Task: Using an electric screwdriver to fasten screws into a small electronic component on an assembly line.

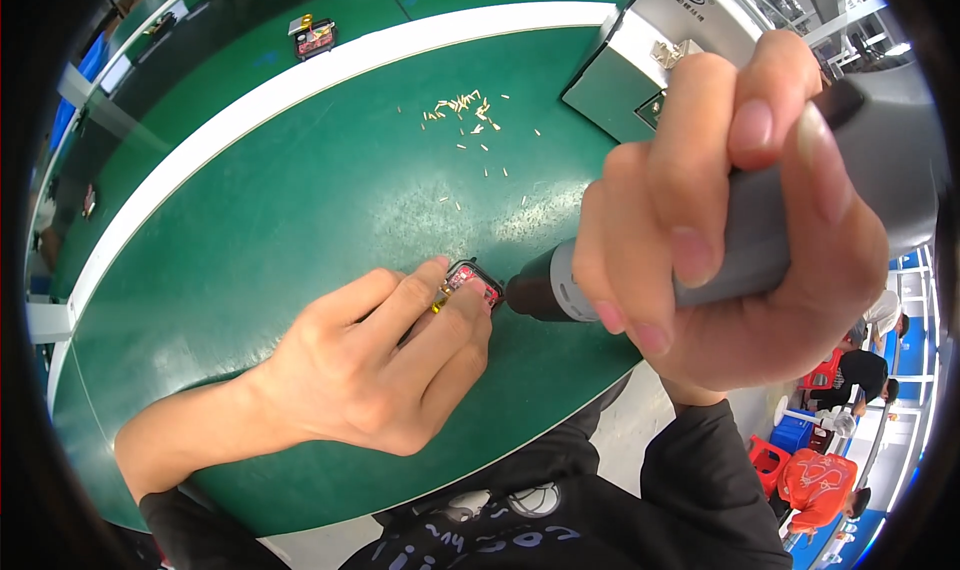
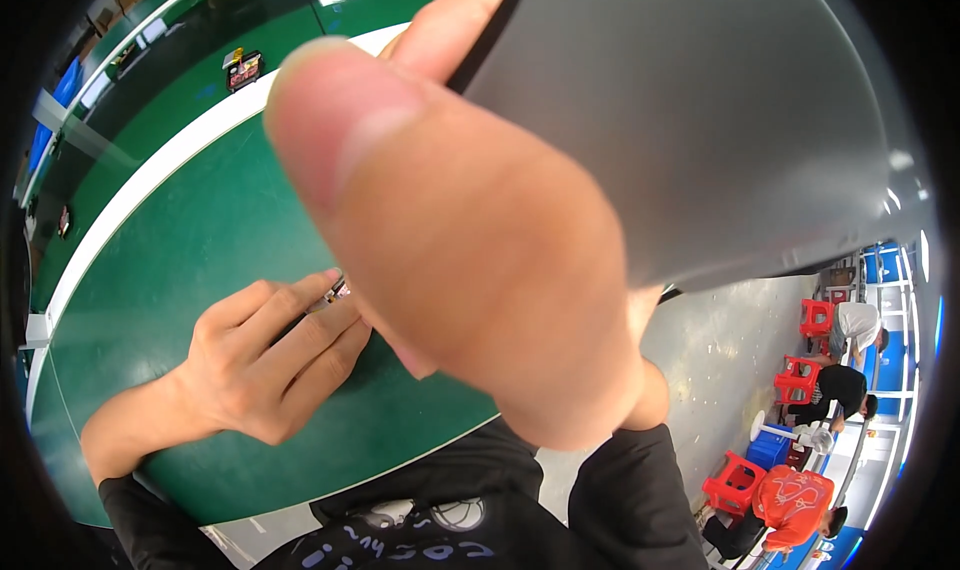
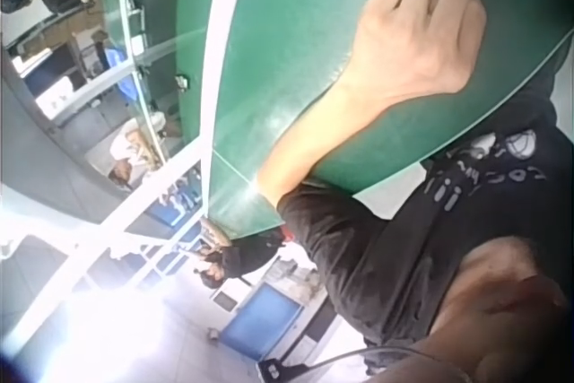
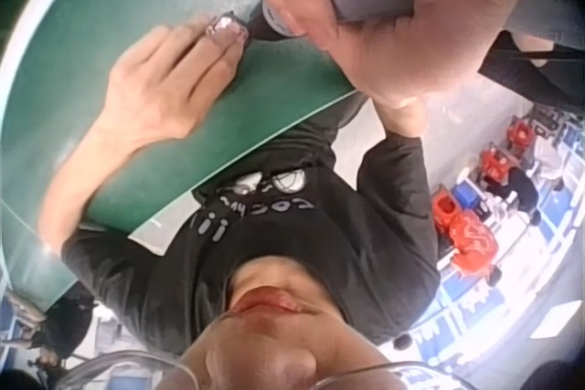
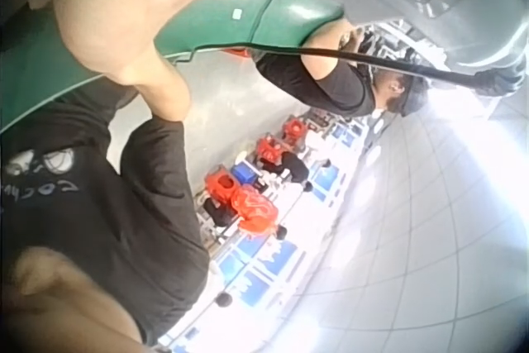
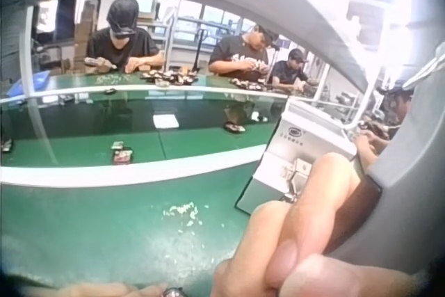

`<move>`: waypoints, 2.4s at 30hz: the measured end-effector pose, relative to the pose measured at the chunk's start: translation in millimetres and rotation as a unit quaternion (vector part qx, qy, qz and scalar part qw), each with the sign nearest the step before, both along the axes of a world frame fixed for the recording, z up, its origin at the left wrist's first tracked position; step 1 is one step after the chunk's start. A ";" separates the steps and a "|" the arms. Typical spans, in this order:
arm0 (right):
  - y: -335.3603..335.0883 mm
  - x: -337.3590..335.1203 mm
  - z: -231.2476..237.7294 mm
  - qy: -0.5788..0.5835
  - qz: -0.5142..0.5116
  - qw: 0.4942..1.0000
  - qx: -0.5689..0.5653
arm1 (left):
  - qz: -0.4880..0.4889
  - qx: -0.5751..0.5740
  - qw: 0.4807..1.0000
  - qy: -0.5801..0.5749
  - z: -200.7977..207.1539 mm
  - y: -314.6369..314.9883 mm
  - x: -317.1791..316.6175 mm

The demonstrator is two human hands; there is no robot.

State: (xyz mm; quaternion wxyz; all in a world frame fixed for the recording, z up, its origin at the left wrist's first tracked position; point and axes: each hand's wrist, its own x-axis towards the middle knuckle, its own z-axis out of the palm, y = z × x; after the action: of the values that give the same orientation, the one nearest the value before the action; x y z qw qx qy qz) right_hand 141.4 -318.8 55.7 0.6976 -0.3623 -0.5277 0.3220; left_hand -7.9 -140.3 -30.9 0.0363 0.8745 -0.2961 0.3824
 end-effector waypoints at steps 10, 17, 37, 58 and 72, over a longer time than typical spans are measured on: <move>-0.8 -5.7 2.8 0.004 -0.041 0.999 -0.002 | -0.004 0.004 1.000 0.004 3.5 0.0 3.6; -0.2 -7.0 0.5 0.018 -0.035 0.999 -0.003 | 0.015 0.023 0.998 0.053 9.1 1.7 -5.8; -7.3 3.2 34.4 0.009 -0.066 0.990 0.122 | -0.003 0.026 0.999 0.035 11.5 5.5 -10.0; -19.3 71.9 100.9 0.000 -0.511 0.848 0.144 | 0.002 0.029 0.997 0.077 36.2 -22.1 13.7; -4.3 55.3 68.5 0.071 -0.424 0.903 0.014 | 0.011 0.038 0.995 0.093 29.0 -21.3 9.6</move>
State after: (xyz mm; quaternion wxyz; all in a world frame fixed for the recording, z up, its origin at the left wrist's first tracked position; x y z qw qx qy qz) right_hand 196.7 -323.2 124.1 0.8087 -0.5183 -0.2780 0.0127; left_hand 1.7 -161.6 -1.9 0.0264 0.9102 -0.2964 0.2882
